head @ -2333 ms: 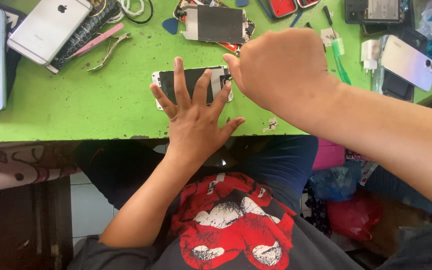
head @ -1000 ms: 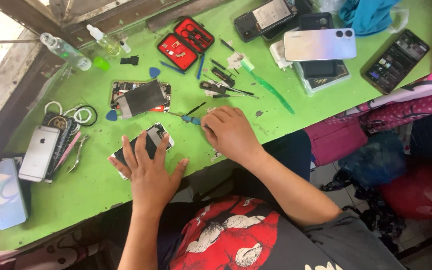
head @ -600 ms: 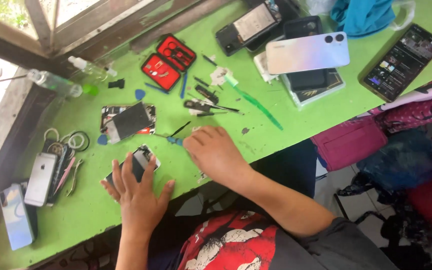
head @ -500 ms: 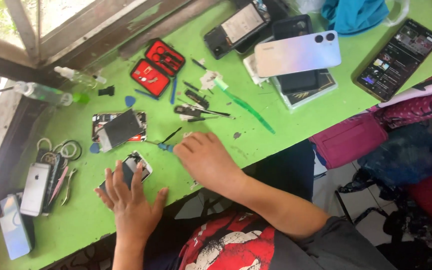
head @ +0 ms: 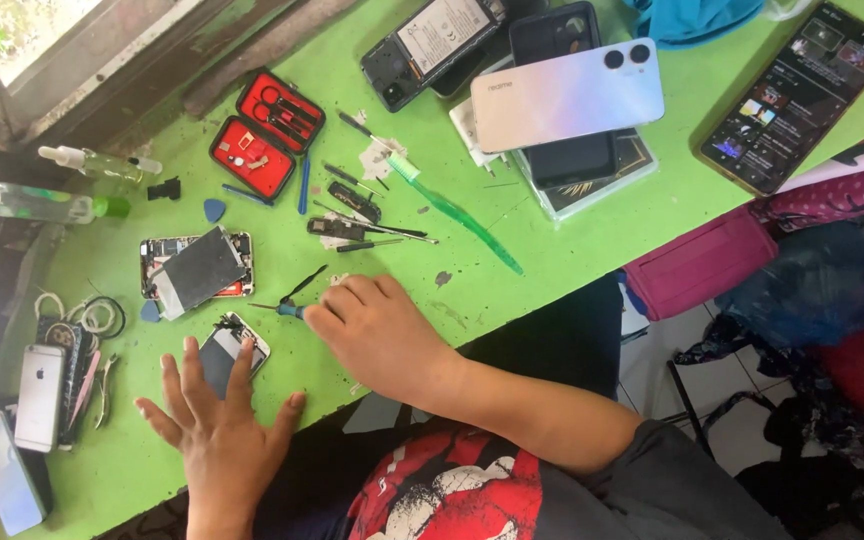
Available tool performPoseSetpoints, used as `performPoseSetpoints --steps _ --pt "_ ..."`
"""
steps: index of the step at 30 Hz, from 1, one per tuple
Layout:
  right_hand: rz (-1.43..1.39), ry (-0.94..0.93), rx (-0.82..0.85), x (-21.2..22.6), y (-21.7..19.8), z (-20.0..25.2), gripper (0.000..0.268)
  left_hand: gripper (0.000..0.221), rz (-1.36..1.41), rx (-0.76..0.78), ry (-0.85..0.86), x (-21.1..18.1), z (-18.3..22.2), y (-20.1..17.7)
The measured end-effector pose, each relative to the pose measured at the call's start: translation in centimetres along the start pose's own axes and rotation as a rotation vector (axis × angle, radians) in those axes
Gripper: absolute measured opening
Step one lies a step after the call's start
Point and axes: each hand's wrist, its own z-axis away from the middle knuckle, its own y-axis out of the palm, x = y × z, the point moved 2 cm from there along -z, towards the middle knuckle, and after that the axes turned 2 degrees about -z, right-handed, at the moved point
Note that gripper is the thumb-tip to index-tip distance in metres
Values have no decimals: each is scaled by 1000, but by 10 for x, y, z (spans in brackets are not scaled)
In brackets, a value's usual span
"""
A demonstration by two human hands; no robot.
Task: Disassembling a mobile phone by removing internal screws and separating the screen from the frame.
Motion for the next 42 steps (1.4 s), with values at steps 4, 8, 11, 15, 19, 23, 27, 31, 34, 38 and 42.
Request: performPoseSetpoints --steps 4,8,11,15,19,23,27,31,34,38,42 --pt "12 26 10 1 0 -3 25 82 11 30 15 11 -5 3" --pt "27 52 44 2 2 -2 17 70 -24 -21 90 16 -11 -3" --pt "-15 59 65 1 7 -1 16 67 22 -55 98 28 -19 -1" --pt "-342 272 255 -2 -6 -6 28 77 78 83 -18 49 -31 -3" --pt "-505 482 307 -13 -17 -10 25 93 239 166 -58 51 -53 -24" --pt "-758 349 -82 -22 -15 2 12 108 359 319 -227 45 -66 -44" --pt "-1180 436 -169 -38 -9 15 18 106 356 393 -254 37 -71 -56" --pt "-1526 434 -294 -52 -9 15 13 101 416 442 -397 26 -71 -76" --pt "-1792 482 -287 -54 -9 18 12 102 626 502 -543 14 -68 -89" --pt "-1809 668 -329 -59 -2 21 18 120 626 528 -473 3 -64 -88" --pt "-1595 660 -240 -55 -9 14 70 117 807 613 -615 -22 -70 -113"
